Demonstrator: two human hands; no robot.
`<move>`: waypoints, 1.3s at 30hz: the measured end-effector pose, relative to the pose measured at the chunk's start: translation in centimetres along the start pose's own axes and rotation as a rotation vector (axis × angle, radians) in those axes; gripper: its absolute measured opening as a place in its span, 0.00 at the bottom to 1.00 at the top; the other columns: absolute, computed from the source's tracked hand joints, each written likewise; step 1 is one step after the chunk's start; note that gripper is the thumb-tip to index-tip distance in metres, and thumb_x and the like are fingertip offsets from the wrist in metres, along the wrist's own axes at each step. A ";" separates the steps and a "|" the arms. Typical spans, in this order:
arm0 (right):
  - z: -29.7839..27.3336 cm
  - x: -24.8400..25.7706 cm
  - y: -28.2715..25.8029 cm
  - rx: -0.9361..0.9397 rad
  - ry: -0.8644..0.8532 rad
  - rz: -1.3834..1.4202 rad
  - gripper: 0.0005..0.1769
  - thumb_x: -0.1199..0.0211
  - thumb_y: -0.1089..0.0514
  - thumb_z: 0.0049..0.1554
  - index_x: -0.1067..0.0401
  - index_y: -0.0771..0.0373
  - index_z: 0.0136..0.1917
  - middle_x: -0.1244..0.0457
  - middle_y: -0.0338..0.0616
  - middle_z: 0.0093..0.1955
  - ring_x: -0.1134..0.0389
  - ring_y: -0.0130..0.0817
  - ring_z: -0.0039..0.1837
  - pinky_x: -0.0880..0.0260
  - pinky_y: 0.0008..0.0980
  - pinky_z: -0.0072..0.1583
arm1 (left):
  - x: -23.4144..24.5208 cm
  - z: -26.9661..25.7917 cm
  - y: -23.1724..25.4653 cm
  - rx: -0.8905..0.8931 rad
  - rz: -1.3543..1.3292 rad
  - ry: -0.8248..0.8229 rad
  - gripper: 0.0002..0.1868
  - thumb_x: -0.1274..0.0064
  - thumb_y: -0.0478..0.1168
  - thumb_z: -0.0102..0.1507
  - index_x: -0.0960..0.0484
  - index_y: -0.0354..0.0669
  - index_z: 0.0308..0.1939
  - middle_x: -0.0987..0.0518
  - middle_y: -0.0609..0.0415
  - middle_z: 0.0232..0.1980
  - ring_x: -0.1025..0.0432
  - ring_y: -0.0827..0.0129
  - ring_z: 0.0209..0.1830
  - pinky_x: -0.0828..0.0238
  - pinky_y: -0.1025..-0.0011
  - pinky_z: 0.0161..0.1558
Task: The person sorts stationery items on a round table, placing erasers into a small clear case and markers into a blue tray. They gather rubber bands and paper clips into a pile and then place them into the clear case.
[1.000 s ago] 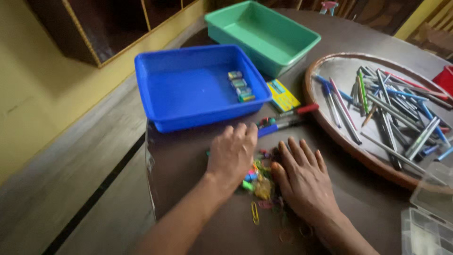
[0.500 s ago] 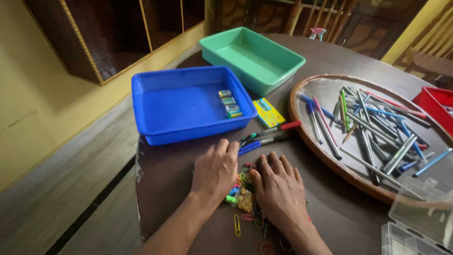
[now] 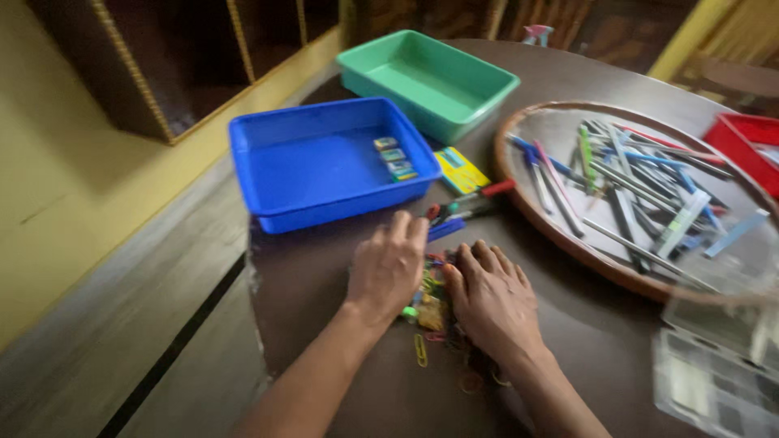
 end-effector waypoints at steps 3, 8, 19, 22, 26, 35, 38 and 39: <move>-0.6 0.6 0.9 -0.092 -0.061 -0.034 0.33 0.54 0.36 0.62 0.36 0.52 0.73 0.43 0.50 0.75 0.46 0.49 0.77 0.54 0.63 0.72 | -0.3 -0.4 -0.1 -0.039 -0.020 0.060 0.11 0.45 0.35 0.61 0.21 0.41 0.47 0.18 0.49 0.42 0.22 0.55 0.42 0.21 0.60 0.36; -3.3 1.7 3.7 -0.210 -0.147 0.023 0.36 0.57 0.32 0.61 0.43 0.48 0.77 0.49 0.45 0.80 0.53 0.42 0.81 0.65 0.67 0.75 | 0.2 -0.8 -0.3 -0.011 -0.215 0.104 0.14 0.45 0.38 0.60 0.20 0.41 0.50 0.16 0.49 0.43 0.24 0.51 0.42 0.25 0.56 0.40; -6.4 0.5 5.4 -0.055 -0.069 0.066 0.44 0.57 0.32 0.63 0.54 0.59 0.82 0.58 0.58 0.83 0.62 0.49 0.84 0.68 0.53 0.77 | -1.5 -0.9 2.9 -0.116 -0.437 -0.016 0.13 0.47 0.36 0.61 0.22 0.38 0.49 0.19 0.40 0.51 0.26 0.45 0.57 0.29 0.52 0.56; -6.5 0.9 5.5 -0.063 -0.069 0.137 0.45 0.57 0.33 0.64 0.56 0.63 0.82 0.59 0.58 0.84 0.63 0.49 0.85 0.67 0.51 0.78 | -2.1 -0.7 3.9 -0.173 -0.444 0.001 0.15 0.48 0.36 0.60 0.22 0.36 0.50 0.20 0.37 0.56 0.27 0.44 0.60 0.31 0.53 0.59; -8.0 1.7 5.2 -0.091 -0.079 0.151 0.47 0.53 0.34 0.62 0.59 0.65 0.82 0.61 0.64 0.83 0.64 0.55 0.84 0.68 0.55 0.77 | -3.0 -0.7 4.4 -0.179 -0.444 -0.015 0.16 0.48 0.36 0.60 0.22 0.36 0.51 0.21 0.36 0.59 0.28 0.43 0.62 0.33 0.53 0.60; -9.8 1.8 4.1 -0.041 0.006 0.076 0.51 0.49 0.34 0.62 0.62 0.71 0.81 0.62 0.73 0.81 0.63 0.63 0.82 0.64 0.59 0.75 | -2.9 -1.1 6.4 -0.351 -0.516 -0.015 0.17 0.50 0.37 0.61 0.24 0.34 0.53 0.21 0.31 0.55 0.27 0.43 0.58 0.31 0.52 0.58; -8.8 1.8 4.9 -0.047 0.046 0.131 0.49 0.50 0.35 0.63 0.60 0.70 0.81 0.60 0.72 0.81 0.61 0.63 0.82 0.63 0.58 0.76 | -3.0 -1.0 6.8 -0.265 -0.562 -0.155 0.12 0.52 0.37 0.62 0.25 0.37 0.49 0.19 0.38 0.48 0.24 0.43 0.51 0.28 0.50 0.53; -8.5 1.9 5.3 -0.054 0.061 0.165 0.48 0.51 0.36 0.63 0.58 0.69 0.81 0.59 0.71 0.81 0.60 0.62 0.82 0.62 0.58 0.76 | -2.8 -0.8 6.7 -0.216 -0.572 -0.180 0.12 0.52 0.38 0.63 0.25 0.39 0.50 0.19 0.39 0.48 0.24 0.43 0.49 0.29 0.49 0.51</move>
Point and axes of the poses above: each hand's wrist, its own z-axis towards the middle knuckle, its own x-axis out of the back of the hand, y = z × x, the point moved 4 cm from there along z, towards the middle knuckle
